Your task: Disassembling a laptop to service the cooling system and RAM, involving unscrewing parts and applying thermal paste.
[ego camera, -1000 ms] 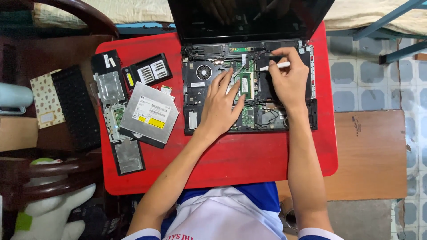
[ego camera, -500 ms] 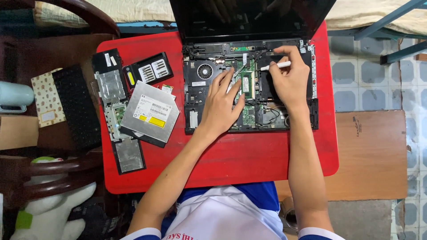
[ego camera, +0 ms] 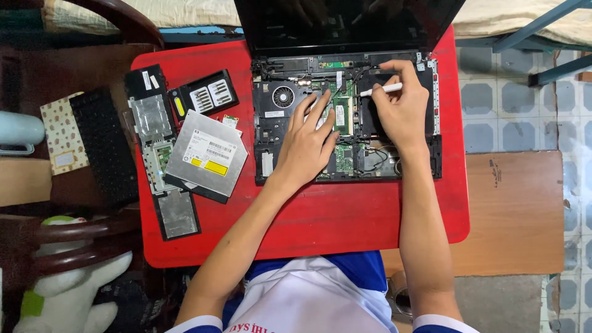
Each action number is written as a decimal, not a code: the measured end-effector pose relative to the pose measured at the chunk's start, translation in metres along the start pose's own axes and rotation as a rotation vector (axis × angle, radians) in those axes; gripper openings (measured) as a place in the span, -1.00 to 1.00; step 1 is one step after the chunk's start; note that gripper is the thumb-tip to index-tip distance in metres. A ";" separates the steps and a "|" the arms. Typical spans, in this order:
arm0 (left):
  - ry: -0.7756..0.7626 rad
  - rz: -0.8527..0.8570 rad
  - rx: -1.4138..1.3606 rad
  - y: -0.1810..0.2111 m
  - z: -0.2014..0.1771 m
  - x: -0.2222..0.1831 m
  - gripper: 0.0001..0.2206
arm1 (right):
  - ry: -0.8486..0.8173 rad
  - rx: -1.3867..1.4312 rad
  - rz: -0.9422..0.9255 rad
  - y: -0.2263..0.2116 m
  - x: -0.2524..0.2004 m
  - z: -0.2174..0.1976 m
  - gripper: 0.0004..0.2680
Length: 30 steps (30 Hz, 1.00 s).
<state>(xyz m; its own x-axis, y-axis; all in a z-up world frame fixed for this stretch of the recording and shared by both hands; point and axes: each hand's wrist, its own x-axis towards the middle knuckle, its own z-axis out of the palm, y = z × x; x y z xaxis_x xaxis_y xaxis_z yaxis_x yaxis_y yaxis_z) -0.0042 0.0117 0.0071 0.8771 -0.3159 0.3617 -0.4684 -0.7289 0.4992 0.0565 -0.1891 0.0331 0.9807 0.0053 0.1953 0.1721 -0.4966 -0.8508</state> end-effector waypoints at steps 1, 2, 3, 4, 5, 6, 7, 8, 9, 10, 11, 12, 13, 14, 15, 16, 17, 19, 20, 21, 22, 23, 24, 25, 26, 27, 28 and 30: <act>-0.006 0.002 0.001 0.000 0.000 0.000 -0.72 | -0.002 -0.003 0.003 0.000 0.000 0.000 -0.83; -0.011 0.004 0.003 0.000 0.000 0.001 -0.71 | -0.005 -0.006 0.006 -0.001 0.000 0.000 -0.83; -0.011 0.003 0.002 0.000 -0.001 0.001 -0.71 | -0.005 -0.006 0.007 -0.001 0.000 0.000 -0.83; -0.004 0.001 -0.009 0.000 -0.001 0.001 -0.73 | -0.004 -0.005 0.009 -0.001 0.000 0.000 -0.83; 0.003 0.000 -0.021 0.001 -0.001 0.001 -0.75 | -0.003 -0.003 0.011 0.000 0.001 0.001 -0.83; 0.003 -0.001 -0.021 0.001 -0.001 0.001 -0.75 | -0.003 -0.003 0.010 -0.001 0.000 0.001 -0.83; 0.003 -0.006 -0.033 0.001 -0.001 0.001 -0.75 | -0.008 0.000 0.015 -0.003 0.000 0.000 -0.83; 0.002 -0.012 -0.045 0.001 -0.001 0.001 -0.76 | -0.012 0.002 0.020 -0.004 0.000 0.000 -0.83; 0.002 -0.013 -0.046 0.000 -0.001 0.001 -0.76 | -0.014 0.002 0.020 -0.004 0.000 0.000 -0.83; -0.002 -0.013 -0.040 0.000 0.000 0.001 -0.75 | -0.010 0.000 0.023 -0.004 0.000 0.001 -0.83; -0.005 -0.011 -0.035 -0.001 0.001 0.001 -0.74 | -0.006 -0.002 0.025 -0.004 0.000 0.001 -0.82; -0.005 -0.012 -0.036 -0.001 0.001 0.001 -0.74 | -0.007 -0.003 0.025 -0.005 -0.001 0.000 -0.82; -0.013 -0.004 -0.021 -0.002 0.001 0.001 -0.74 | -0.005 0.006 0.021 -0.006 -0.001 0.000 -0.82; -0.021 0.005 -0.006 -0.002 0.001 0.001 -0.73 | -0.003 0.014 0.017 -0.006 -0.001 0.000 -0.82; -0.021 0.004 -0.006 -0.002 0.000 0.001 -0.73 | -0.003 0.014 0.016 -0.006 -0.001 -0.001 -0.82; -0.024 0.006 -0.007 -0.002 0.000 0.001 -0.73 | 0.014 0.069 0.042 -0.005 0.000 -0.001 -0.83; -0.029 0.009 -0.009 -0.002 0.000 0.001 -0.72 | 0.032 0.124 0.068 -0.004 0.000 -0.002 -0.83; -0.022 0.012 -0.018 -0.002 0.000 0.001 -0.73 | 0.071 0.394 0.178 0.000 0.002 -0.004 -0.90; -0.015 0.015 -0.025 -0.002 0.000 0.001 -0.73 | 0.111 0.665 0.287 0.002 0.003 -0.004 -0.95; -0.021 0.015 -0.022 -0.002 -0.001 0.001 -0.73 | 0.113 0.669 0.291 0.004 0.001 -0.009 -0.95; -0.016 0.015 -0.027 -0.003 -0.002 0.001 -0.72 | 0.131 0.955 0.270 0.006 -0.001 -0.014 -0.95; -0.003 0.016 -0.041 -0.001 0.000 0.003 -0.72 | 0.148 1.230 0.240 0.009 -0.002 -0.023 -0.94; -0.001 0.019 -0.047 0.003 0.002 0.000 -0.72 | 0.150 1.224 0.238 -0.009 -0.004 -0.033 -0.94; -0.001 0.016 -0.038 0.001 -0.001 0.000 -0.72 | 0.156 1.273 0.253 -0.029 -0.003 -0.037 -0.84; -0.001 0.014 -0.029 0.000 -0.003 0.000 -0.71 | 0.162 1.322 0.268 -0.049 -0.001 -0.042 -0.71; -0.001 0.014 -0.029 0.000 -0.002 0.001 -0.71 | 0.161 1.322 0.268 -0.059 -0.001 -0.054 -0.71; 0.003 0.017 -0.030 -0.001 0.000 0.002 -0.72 | 0.049 1.294 0.221 -0.068 0.000 -0.066 -0.69; 0.003 0.010 -0.026 -0.003 -0.001 -0.002 -0.74 | -0.068 1.267 0.182 -0.081 -0.005 -0.088 -0.66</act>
<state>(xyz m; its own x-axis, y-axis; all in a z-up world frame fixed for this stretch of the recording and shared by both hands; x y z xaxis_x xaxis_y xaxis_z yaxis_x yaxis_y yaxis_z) -0.0044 0.0145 0.0056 0.8721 -0.3216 0.3688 -0.4799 -0.7094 0.5162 0.0300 -0.2250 0.1438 0.9955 0.0878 0.0348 -0.0337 0.6742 -0.7378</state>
